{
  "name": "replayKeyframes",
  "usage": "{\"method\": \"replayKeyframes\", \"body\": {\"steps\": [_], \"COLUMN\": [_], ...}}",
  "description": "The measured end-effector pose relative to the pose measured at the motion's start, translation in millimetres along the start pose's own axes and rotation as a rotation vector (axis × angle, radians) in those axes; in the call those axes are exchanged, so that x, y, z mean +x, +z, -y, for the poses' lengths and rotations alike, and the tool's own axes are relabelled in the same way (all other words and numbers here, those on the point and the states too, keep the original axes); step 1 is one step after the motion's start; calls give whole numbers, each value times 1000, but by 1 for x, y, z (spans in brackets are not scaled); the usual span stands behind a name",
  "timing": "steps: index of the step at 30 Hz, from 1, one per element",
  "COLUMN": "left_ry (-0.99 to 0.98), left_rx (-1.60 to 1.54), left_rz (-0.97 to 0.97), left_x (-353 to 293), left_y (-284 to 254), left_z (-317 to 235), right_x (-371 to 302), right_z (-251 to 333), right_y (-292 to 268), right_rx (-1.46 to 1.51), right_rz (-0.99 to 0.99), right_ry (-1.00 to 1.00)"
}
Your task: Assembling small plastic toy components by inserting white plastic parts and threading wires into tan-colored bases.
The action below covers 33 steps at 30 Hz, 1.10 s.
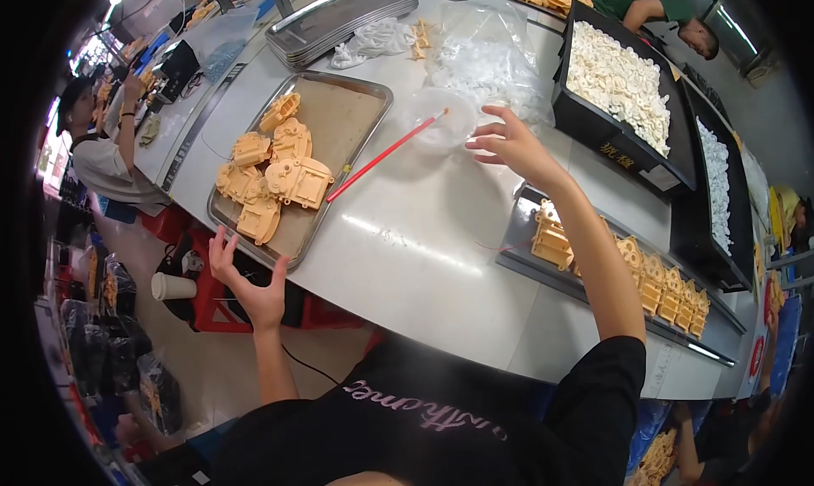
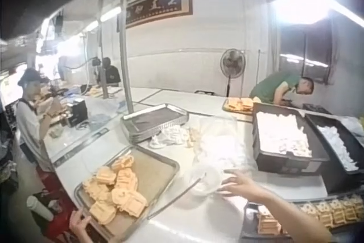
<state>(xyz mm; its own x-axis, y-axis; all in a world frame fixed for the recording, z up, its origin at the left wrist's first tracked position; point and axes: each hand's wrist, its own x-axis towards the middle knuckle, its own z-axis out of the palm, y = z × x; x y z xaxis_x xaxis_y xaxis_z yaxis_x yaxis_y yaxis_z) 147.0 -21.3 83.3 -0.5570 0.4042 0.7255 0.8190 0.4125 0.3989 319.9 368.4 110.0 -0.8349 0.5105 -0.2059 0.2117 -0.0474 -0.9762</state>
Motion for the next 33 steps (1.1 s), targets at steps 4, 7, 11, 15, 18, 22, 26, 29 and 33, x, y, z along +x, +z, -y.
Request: {"method": "replayKeyframes", "body": {"steps": [4,7,11,15,18,22,26,29,33], "left_ry": [-15,73,92,126,110,91,100,104,78], "left_rx": [6,-4,25,59,41,-99,-88,-118,-97], "left_rz": [161,179,149,67,13,-16,5,10,27], "left_x": [-10,-6,-9,-14,-24,-23,-25,-24,-27], "left_y": [4,18,34,30,31,47,46,45,46], "left_z": [13,15,16,22,27,33,34,32,28], "right_x": [13,23,21,15,14,36,77,105,117], "right_z": [13,11,8,4,-27,-38,-24,-14,-24], "right_y": [23,32,25,-14,-45,-63,-59,-56,-63], "right_rx": [-36,-83,-20,-877,-1127,-1297,-1323,-1518,-1839], "right_rz": [51,100,77,-169,-272,-410,-380,-270,-226], "right_ry": [11,-39,-58,-77,-405,-534,-256,18,-168]}}
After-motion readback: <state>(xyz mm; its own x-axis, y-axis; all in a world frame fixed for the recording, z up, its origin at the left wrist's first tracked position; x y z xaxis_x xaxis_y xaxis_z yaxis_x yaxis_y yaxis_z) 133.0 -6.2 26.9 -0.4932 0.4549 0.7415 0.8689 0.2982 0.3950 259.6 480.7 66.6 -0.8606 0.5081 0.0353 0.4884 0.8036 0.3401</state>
